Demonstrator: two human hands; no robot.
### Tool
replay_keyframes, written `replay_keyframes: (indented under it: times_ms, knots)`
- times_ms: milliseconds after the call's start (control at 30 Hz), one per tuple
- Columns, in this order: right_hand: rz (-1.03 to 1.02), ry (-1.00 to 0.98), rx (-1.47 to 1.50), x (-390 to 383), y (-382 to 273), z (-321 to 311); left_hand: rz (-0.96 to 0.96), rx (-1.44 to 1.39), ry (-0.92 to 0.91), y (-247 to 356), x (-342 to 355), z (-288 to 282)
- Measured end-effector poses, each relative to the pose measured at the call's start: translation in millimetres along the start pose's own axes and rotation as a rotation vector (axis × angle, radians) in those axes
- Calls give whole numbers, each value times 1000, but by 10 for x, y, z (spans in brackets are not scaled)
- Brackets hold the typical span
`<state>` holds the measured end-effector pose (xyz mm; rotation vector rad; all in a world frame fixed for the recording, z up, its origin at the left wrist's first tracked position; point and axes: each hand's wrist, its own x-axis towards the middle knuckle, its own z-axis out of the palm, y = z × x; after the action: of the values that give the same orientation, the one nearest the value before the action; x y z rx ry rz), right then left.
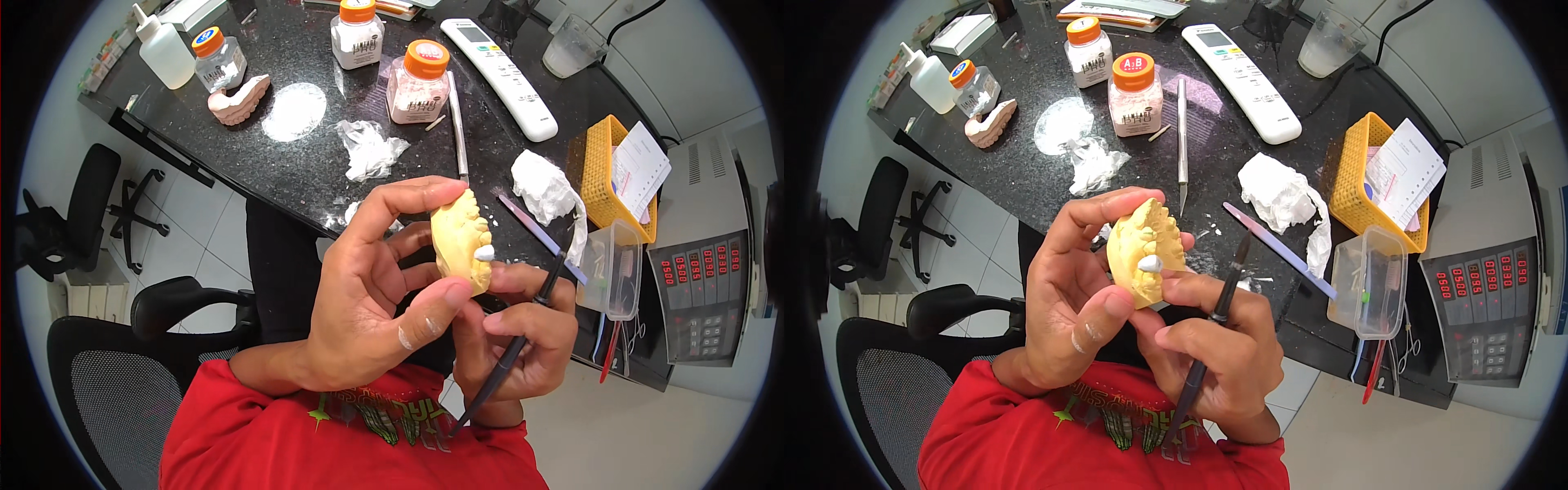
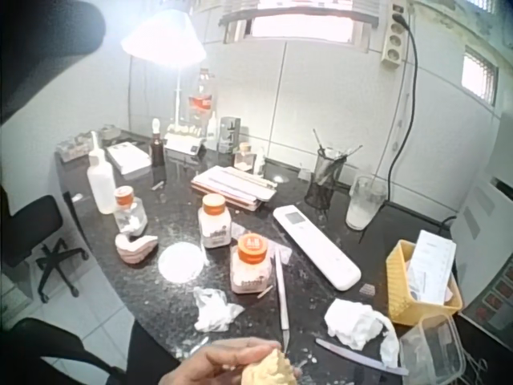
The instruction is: The person is applying and refining ceramic paste onto a dental model using a brush.
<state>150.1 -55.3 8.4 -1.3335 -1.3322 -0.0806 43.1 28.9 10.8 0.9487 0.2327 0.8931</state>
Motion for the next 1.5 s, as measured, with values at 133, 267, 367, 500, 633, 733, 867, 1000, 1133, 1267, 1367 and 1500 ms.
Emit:
replay_keyframes:
  times_ms: [133, 267, 367, 500, 633, 733, 867, 1000, 1133, 1267, 1367, 1500]
  knots:
    - [-5, -14, 136, 23, -32, -30, -8, 179, -33, 34, 70, -22]
    - [-229, 101, 32, 26, 140, -172, 27, 515, -140, 139, 247, -96]
    - [-151, 20, 60, -5, 119, -250, 14, 622, -225, 131, 362, -205]
    - [-95, 4, 125, -23, 110, -230, 63, 665, -218, 86, 398, -171]
    - [-127, -160, 86, 2, 144, -336, 161, 746, -217, 31, 400, -182]
    - [-96, -156, 119, -18, 141, -350, 231, 762, -226, -6, 402, -188]
    - [-118, -169, 107, -30, 165, -325, 161, 749, -208, 27, 377, -168]
    - [-110, -102, 136, -11, 143, -318, 189, 774, -210, 28, 370, -166]
    - [-110, -100, 131, -6, 140, -299, 219, 800, -219, -3, 373, -182]
    - [-102, -90, 112, -19, 133, -287, 203, 780, -186, -5, 360, -166]
    - [-76, -92, 115, -15, 123, -288, 245, 814, -212, -8, 368, -188]
    - [-82, -86, 121, -5, 133, -277, 209, 796, -197, -1, 370, -174]
